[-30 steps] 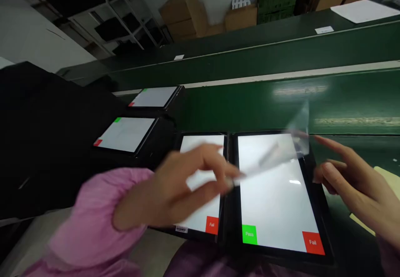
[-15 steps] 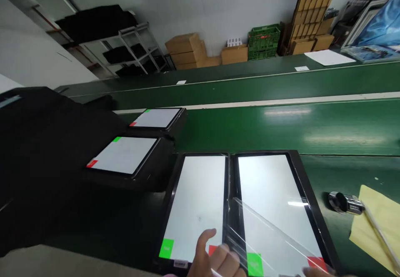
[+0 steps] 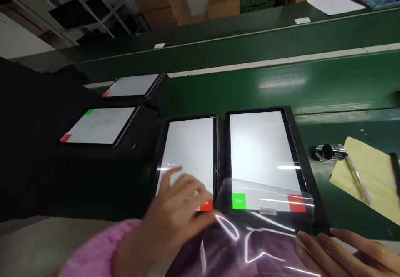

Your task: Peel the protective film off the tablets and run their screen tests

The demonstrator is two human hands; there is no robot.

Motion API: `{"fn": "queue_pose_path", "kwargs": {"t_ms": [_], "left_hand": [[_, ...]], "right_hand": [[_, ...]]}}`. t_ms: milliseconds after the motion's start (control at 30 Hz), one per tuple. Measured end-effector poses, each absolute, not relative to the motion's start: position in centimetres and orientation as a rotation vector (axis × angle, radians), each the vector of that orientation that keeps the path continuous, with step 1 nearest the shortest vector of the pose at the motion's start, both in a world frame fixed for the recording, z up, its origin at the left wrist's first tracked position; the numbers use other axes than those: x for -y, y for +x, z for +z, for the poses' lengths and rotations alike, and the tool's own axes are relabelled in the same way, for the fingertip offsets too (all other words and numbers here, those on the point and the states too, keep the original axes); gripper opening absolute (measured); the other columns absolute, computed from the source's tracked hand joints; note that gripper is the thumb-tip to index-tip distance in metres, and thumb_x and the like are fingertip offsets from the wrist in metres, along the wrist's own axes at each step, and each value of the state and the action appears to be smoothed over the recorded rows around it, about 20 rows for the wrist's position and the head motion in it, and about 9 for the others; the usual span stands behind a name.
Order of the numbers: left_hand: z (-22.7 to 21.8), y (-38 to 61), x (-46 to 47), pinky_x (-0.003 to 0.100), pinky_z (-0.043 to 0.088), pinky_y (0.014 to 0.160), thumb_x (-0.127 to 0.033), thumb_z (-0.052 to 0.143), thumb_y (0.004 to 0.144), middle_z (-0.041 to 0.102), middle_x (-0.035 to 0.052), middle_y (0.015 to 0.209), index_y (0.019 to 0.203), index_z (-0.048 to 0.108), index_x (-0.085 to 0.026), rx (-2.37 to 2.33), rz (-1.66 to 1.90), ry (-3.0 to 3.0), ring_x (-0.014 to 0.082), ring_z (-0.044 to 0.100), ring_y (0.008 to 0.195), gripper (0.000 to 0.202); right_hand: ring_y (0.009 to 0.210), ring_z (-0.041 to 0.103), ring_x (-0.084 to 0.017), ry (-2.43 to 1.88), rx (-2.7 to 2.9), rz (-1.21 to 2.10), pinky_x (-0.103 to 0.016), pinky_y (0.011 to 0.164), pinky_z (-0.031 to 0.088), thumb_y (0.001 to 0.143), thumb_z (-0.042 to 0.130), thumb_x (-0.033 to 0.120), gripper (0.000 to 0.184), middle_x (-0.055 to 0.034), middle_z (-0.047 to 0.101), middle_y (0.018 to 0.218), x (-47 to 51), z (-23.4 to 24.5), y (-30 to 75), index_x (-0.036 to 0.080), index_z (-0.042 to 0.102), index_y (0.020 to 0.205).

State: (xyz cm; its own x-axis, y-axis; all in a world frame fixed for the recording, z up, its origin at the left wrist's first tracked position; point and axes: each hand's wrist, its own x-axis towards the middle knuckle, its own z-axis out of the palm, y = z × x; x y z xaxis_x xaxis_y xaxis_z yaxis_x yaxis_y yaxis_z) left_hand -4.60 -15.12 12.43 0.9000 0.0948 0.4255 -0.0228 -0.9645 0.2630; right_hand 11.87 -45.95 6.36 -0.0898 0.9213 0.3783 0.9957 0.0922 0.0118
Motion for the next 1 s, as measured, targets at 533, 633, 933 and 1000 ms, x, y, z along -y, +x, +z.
{"fn": "queue_pose_path", "kwargs": {"t_ms": [533, 633, 933, 1000], "left_hand": [[13.3, 6.8, 0.6, 0.042, 0.062, 0.069, -0.046, 0.056, 0.099, 0.082, 0.0066, 0.102, 0.105, 0.080, -0.032, 0.031, 0.341, 2.812, 0.0267, 0.079, 0.084, 0.029], [13.4, 6.7, 0.7, 0.038, 0.061, 0.064, -0.044, 0.056, 0.100, 0.083, 0.0056, 0.098, 0.104, 0.080, -0.033, 0.074, 0.439, 2.793, 0.0251, 0.078, 0.079, 0.027], [14.7, -3.9, 4.1, 0.043, 0.038, 0.124, -0.054, 0.057, 0.103, 0.073, -0.0045, 0.086, 0.088, 0.066, -0.028, 0.333, 0.379, 2.908, 0.0153, 0.072, 0.082, 0.031], [14.4, -7.7, 6.1, 0.036, 0.020, 0.131, -0.042, 0.057, 0.104, 0.067, -0.0065, 0.083, 0.079, 0.061, -0.027, 0.310, 0.231, 2.919, 0.0119, 0.069, 0.081, 0.030]], "right_hand": [[0.124, 0.064, -0.014, -1.791, 1.995, -0.488, -0.032, 0.103, 0.056, 0.109, 0.042, 0.012, 0.035, -0.0012, 0.074, 0.132, 43.6, 9.4, 13.9, 0.019, 0.076, 0.112], [0.112, 0.069, -0.013, -1.774, 2.012, -0.549, -0.031, 0.098, 0.057, 0.108, 0.047, 0.010, 0.030, -0.0012, 0.079, 0.119, 42.3, 10.7, 14.4, 0.018, 0.076, 0.111], [0.106, 0.070, -0.019, -1.791, 1.967, -0.580, -0.038, 0.096, 0.055, 0.107, 0.046, 0.011, 0.028, -0.0075, 0.079, 0.114, 41.2, 9.8, 16.2, 0.014, 0.073, 0.115], [0.101, 0.070, -0.022, -1.848, 1.941, -0.597, -0.040, 0.092, 0.056, 0.107, 0.045, 0.014, 0.029, -0.0086, 0.078, 0.110, 40.2, 9.3, 17.6, 0.016, 0.071, 0.121]]}}
